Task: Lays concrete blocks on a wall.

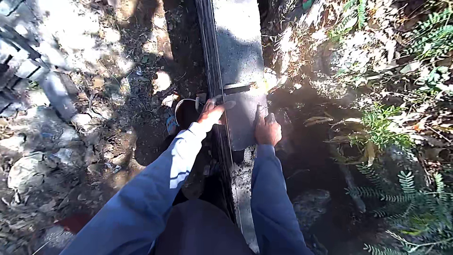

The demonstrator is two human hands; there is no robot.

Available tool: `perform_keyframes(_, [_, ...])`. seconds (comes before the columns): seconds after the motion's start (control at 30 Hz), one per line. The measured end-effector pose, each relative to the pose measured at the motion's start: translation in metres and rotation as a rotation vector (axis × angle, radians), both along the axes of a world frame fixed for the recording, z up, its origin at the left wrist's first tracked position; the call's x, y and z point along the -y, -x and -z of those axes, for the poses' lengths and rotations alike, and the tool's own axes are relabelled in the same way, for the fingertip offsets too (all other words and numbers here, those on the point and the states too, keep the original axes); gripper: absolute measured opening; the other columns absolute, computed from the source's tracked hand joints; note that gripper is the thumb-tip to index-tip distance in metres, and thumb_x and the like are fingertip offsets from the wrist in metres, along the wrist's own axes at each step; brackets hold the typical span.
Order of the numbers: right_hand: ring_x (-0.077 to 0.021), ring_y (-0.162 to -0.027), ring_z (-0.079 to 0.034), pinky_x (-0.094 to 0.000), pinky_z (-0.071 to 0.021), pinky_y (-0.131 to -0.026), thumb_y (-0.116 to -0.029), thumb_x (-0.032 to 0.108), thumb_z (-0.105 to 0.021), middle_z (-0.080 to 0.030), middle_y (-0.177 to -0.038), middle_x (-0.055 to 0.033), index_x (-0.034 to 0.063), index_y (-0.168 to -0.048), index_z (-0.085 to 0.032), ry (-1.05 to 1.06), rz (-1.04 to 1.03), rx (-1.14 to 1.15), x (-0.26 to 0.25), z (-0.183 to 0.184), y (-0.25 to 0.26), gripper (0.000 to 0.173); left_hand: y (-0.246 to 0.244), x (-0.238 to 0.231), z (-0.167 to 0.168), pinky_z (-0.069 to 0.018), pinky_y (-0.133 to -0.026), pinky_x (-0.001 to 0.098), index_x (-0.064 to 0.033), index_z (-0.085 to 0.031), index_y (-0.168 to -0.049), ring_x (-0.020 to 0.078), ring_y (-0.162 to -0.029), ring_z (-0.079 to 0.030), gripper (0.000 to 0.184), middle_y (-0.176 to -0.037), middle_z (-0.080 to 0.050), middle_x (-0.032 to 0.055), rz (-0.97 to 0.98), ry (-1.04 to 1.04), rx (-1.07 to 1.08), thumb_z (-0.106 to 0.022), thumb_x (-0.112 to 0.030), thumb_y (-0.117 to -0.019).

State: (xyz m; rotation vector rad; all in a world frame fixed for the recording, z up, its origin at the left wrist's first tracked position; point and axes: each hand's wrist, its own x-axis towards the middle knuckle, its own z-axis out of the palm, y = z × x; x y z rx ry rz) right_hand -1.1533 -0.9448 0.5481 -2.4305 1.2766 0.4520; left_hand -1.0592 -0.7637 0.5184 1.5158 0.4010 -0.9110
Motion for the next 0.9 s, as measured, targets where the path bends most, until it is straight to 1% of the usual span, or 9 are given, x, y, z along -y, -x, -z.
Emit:
perform_keyframes(0.07, [-0.0392,-0.106,-0.070,-0.0636,-0.0525,-0.083,-0.0971,0.080,-0.018,-0.073,-0.107,-0.0190,0.0116,-0.115,-0.068,0.002,-0.001,0.010,0.006,0.000,-0.020,0.087,-0.018,0.005,-0.002,-0.0607,-0.076,0.0525,-0.0170,-0.055,-0.144,0.0305,-0.106,-0.068,0.062,-0.131,-0.063,0.0148,0.007,-0.007,0.047,-0.077,-0.038,-0.0908])
perform_keyframes(0.13, [-0.0401,-0.109,-0.069,-0.0646,-0.0520,-0.084,-0.0989,0.077,-0.019,-0.072,-0.111,-0.0200,0.0111,-0.119,-0.067,-0.013,0.021,-0.004,0.002,-0.003,-0.011,0.084,-0.013,0.003,0.001,-0.0605,-0.081,0.0557,-0.0179,-0.054,-0.146,0.0316,-0.111,-0.067,0.064,-0.135,-0.061,0.0149,0.051,-0.022,0.031,-0.077,-0.041,-0.0905])
perform_keyframes(0.27, [-0.0409,-0.114,-0.067,-0.0658,-0.0520,-0.085,-0.0983,0.078,-0.017,-0.071,-0.118,-0.0198,0.0137,-0.130,-0.063,-0.011,0.049,0.010,-0.001,-0.002,-0.009,0.085,-0.016,0.004,0.001,-0.0604,-0.076,0.0560,-0.0188,-0.057,-0.142,0.0324,-0.106,-0.069,0.059,-0.129,-0.065,0.0149,0.084,-0.014,0.058,-0.075,-0.043,-0.0917])
perform_keyframes(0.4, [-0.0417,-0.111,-0.069,-0.0667,-0.0520,-0.086,-0.1006,0.074,-0.022,-0.072,-0.117,-0.0213,0.0124,-0.130,-0.064,0.021,0.024,0.027,0.002,0.001,-0.016,0.080,-0.017,0.007,-0.002,-0.0593,-0.081,0.0598,-0.0178,-0.057,-0.142,0.0335,-0.112,-0.067,0.059,-0.131,-0.064,0.0154,0.098,-0.025,0.088,-0.073,-0.045,-0.0926])
perform_keyframes(0.47, [-0.0427,-0.115,-0.067,-0.0680,-0.0506,-0.089,-0.1019,0.072,-0.020,-0.070,-0.122,-0.0214,0.0151,-0.137,-0.061,0.002,0.023,0.020,0.002,-0.001,-0.016,0.079,-0.013,0.010,-0.007,-0.0579,-0.082,0.0595,-0.0175,-0.055,-0.144,0.0338,-0.113,-0.066,0.062,-0.132,-0.063,0.0162,0.078,-0.047,0.069,-0.074,-0.046,-0.0921])
perform_keyframes(0.6, [-0.0413,-0.116,-0.067,-0.0676,-0.0506,-0.088,-0.1007,0.075,-0.018,-0.071,-0.121,-0.0196,0.0168,-0.133,-0.063,0.003,0.051,0.023,-0.002,-0.001,-0.015,0.080,-0.014,0.010,-0.007,-0.0591,-0.081,0.0586,-0.0184,-0.058,-0.142,0.0335,-0.113,-0.066,0.060,-0.132,-0.063,0.0160,0.059,-0.054,0.062,-0.075,-0.045,-0.0915])
perform_keyframes(0.7, [-0.0378,-0.115,-0.068,-0.0648,-0.0506,-0.089,-0.1008,0.074,-0.023,-0.072,-0.118,-0.0178,0.0158,-0.128,-0.066,0.024,0.045,0.033,0.001,0.004,-0.017,0.077,-0.015,0.008,-0.005,-0.0599,-0.079,0.0570,-0.0190,-0.057,-0.142,0.0329,-0.110,-0.068,0.060,-0.131,-0.064,0.0158,0.080,-0.038,0.067,-0.075,-0.045,-0.0914])
perform_keyframes(0.83, [-0.0365,-0.112,-0.069,-0.0643,-0.0512,-0.088,-0.0990,0.077,-0.022,-0.073,-0.115,-0.0169,0.0154,-0.126,-0.066,0.019,0.032,0.052,0.003,0.003,-0.015,0.080,-0.013,0.007,-0.002,-0.0596,-0.080,0.0604,-0.0202,-0.054,-0.146,0.0342,-0.115,-0.066,0.064,-0.136,-0.061,0.0147,0.064,0.000,0.051,-0.075,-0.047,-0.0913])
perform_keyframes(0.9, [-0.0364,-0.113,-0.069,-0.0641,-0.0512,-0.088,-0.0992,0.076,-0.022,-0.073,-0.116,-0.0170,0.0152,-0.127,-0.065,0.011,0.030,0.045,0.002,0.002,-0.014,0.080,-0.013,0.007,-0.001,-0.0599,-0.079,0.0609,-0.0212,-0.056,-0.144,0.0340,-0.114,-0.066,0.061,-0.135,-0.062,0.0140,0.071,-0.017,0.050,-0.075,-0.046,-0.0917])
